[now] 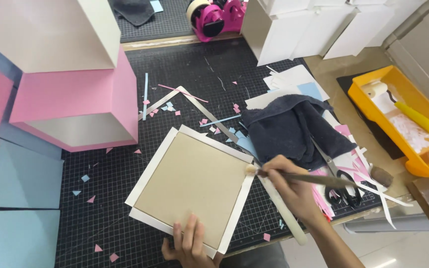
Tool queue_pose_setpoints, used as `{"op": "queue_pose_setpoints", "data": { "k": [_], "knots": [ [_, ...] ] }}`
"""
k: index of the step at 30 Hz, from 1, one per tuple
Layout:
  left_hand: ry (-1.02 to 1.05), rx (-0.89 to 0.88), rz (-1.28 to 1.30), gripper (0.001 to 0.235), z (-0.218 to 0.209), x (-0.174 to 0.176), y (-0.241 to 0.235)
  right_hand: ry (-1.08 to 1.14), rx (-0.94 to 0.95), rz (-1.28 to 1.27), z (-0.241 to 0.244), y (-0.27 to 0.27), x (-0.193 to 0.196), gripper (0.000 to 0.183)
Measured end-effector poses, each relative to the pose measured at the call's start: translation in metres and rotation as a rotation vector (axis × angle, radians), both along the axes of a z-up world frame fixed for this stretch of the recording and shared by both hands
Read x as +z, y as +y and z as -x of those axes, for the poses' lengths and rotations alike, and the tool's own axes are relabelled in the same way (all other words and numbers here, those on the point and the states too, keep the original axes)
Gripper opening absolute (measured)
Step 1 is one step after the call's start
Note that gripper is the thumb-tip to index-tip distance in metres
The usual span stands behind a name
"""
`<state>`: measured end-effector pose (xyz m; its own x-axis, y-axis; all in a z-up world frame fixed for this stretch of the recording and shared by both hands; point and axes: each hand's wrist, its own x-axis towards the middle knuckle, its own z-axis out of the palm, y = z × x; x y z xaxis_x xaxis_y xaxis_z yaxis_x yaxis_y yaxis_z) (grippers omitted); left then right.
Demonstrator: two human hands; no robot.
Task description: The person assembles a white paper box by folding and creasing its edges with a bone folder, then uses a small brush to apply adhesive to the inner edges. They press the edges with a blue plastic scraper to secure the assembly. The person works at a cluttered craft table with other pink and blue boxes nearby.
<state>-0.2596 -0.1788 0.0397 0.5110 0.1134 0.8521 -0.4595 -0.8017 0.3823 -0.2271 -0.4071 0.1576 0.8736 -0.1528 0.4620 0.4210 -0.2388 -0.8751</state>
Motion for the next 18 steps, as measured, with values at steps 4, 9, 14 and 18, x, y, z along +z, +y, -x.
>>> {"op": "queue_pose_setpoints", "data": {
  "k": [4, 9, 14, 18],
  "knots": [
    [-0.060, 0.015, -0.094, 0.061, -0.010, -0.016, 0.011, 0.087, 0.021, -0.065, -0.007, -0.006, -0.007, 0.016],
    [-0.059, 0.013, -0.055, 0.060, -0.008, -0.025, 0.013, 0.220, -0.052, -0.046, -0.012, -0.010, -0.019, 0.016],
    [-0.121, 0.024, -0.104, 0.062, -0.014, -0.026, 0.012, 0.186, -0.048, -0.407, -0.019, -0.015, -0.042, 0.016],
    [-0.201, 0.010, -0.137, 0.063, -0.023, -0.041, 0.019, 0.234, 0.018, -0.555, -0.020, -0.019, -0.051, 0.017]
  ]
}}
